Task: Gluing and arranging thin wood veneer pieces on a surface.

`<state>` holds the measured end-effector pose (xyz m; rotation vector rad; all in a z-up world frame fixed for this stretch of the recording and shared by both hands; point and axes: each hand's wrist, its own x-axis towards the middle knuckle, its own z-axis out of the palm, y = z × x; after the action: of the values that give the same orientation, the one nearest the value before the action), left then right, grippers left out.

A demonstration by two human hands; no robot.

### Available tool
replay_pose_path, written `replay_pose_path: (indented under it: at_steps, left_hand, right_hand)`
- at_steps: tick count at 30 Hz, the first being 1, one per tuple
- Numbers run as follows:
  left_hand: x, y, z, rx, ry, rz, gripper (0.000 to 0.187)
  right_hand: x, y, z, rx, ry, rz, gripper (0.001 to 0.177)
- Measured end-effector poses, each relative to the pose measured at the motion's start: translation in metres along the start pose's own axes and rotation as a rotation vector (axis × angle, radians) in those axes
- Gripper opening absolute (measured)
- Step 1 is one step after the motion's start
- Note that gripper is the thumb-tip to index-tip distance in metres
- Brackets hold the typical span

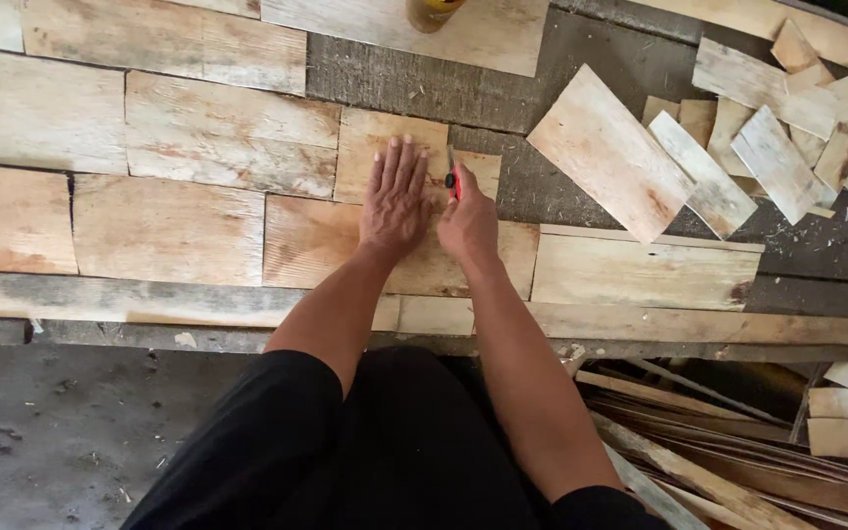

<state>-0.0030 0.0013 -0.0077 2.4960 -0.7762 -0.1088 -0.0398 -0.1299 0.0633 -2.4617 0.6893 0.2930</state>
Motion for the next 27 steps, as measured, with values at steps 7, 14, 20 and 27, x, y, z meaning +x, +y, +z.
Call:
replay_pose_path:
  at_steps: [7,14,20,27]
  left_hand:
    - [-0.001,0.001,-0.001,-0.005,-0.049,-0.02,0.069]
    - [0.001,0.001,-0.004,-0.018,-0.002,-0.005,0.071]
    - [0.001,0.001,-0.008,-0.07,0.027,-0.002,0.07]
    - [-0.001,-0.001,-0.005,-0.076,0.067,0.03,0.07]
  right_hand:
    - [0.002,-0.006,-0.008,0.019,0.008,-0.001,0.059]
    - [-0.003,-0.012,-0.022,-0.114,-0.166,0.035,0.059]
    - [-0.019,0.004,-0.009,-0.1,-0.117,-0.012,0.052]
    - [-0.057,-0.026,-0.026,-0.102,-0.228,0.146,0.063]
